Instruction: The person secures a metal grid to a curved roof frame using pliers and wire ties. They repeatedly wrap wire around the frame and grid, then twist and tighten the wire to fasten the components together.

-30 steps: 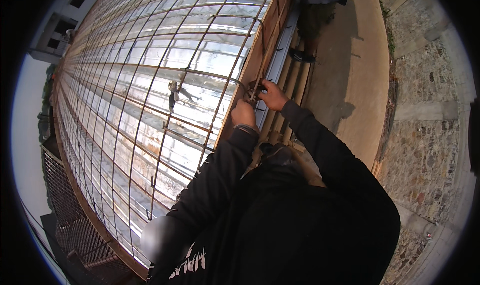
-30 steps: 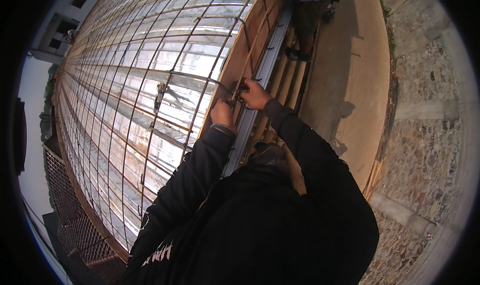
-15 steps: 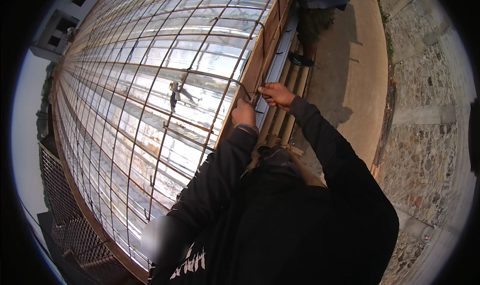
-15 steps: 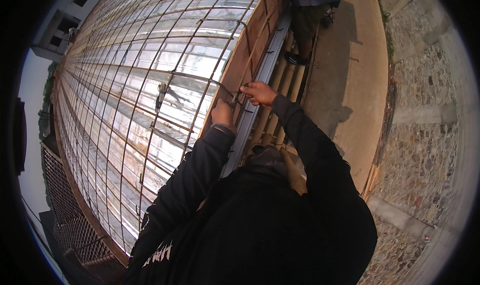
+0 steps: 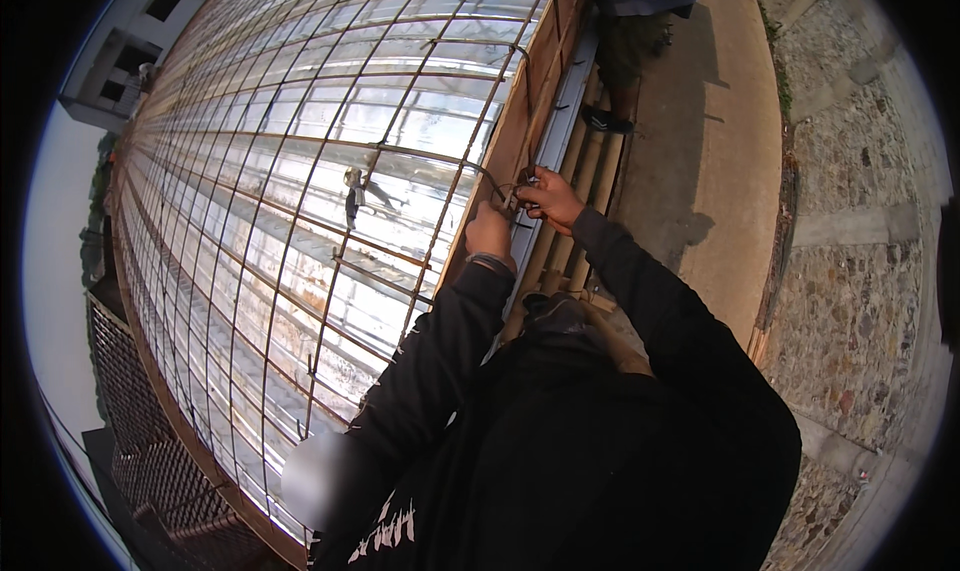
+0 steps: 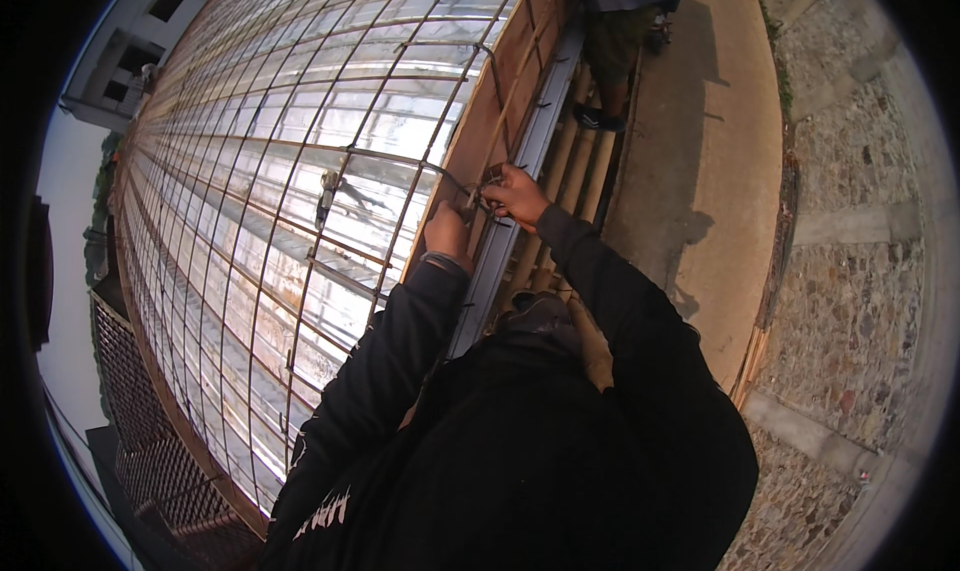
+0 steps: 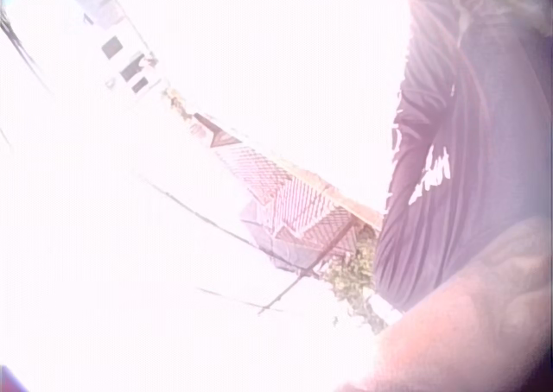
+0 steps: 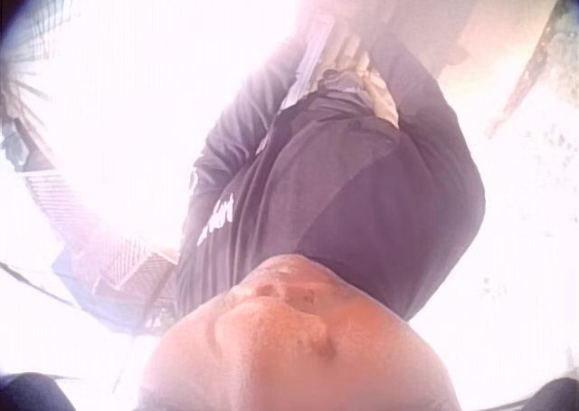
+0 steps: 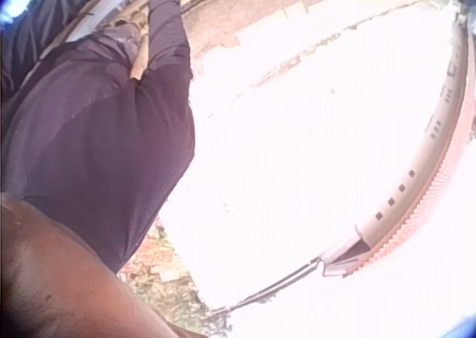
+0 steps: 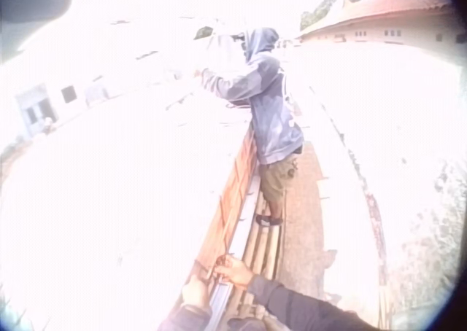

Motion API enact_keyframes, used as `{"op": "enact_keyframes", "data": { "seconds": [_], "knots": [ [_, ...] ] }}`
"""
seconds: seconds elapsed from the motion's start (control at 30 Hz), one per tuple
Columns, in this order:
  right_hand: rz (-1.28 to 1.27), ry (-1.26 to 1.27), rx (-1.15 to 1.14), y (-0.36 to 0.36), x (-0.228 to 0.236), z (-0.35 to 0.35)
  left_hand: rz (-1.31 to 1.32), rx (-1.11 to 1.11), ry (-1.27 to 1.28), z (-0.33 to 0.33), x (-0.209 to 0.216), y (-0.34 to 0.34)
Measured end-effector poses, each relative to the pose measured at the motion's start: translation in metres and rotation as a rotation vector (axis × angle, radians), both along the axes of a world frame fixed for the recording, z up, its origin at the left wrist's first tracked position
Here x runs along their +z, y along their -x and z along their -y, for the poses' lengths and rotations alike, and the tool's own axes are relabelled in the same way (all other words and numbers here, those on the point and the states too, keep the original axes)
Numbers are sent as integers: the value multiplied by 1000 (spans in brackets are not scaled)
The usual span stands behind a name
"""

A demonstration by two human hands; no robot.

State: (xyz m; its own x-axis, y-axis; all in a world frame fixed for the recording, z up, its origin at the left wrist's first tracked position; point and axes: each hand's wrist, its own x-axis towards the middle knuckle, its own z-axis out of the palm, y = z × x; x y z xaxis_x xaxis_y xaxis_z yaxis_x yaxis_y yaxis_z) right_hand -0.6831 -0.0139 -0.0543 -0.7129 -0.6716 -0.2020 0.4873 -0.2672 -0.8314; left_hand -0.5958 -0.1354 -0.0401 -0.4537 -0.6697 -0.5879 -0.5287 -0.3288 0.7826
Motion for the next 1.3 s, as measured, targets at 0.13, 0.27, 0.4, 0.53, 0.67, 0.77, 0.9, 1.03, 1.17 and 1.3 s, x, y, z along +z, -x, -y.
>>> {"op": "enact_keyframes", "data": {
  "seconds": [0.13,0.27,0.4,0.53,0.67,0.77,0.9,1.03,1.17,1.3],
  "knots": [
    [-25,-93,218,14,-22,-23,29,-7,36,-6,14,0],
    [-166,-215,236,10,-21,-41,52,-5,44,-5,21,-3],
    [-234,-406,464,10,5,-64,108,-140,176,-11,39,-11],
    [-372,-617,710,21,27,-69,115,-130,213,-15,44,-9],
    [-374,-432,387,32,4,-69,125,-233,366,-17,49,-12],
    [28,-124,85,19,2,-68,47,-240,285,-17,49,-11],
    [133,128,51,12,4,-55,-100,-222,125,-2,9,-10],
    [466,502,350,26,4,-57,-127,-289,128,-3,11,-12],
    [478,399,479,30,6,-55,-92,-365,196,4,9,-16],
    [273,14,375,30,-4,-48,-55,-460,310,-2,22,-19]
  ]
}}
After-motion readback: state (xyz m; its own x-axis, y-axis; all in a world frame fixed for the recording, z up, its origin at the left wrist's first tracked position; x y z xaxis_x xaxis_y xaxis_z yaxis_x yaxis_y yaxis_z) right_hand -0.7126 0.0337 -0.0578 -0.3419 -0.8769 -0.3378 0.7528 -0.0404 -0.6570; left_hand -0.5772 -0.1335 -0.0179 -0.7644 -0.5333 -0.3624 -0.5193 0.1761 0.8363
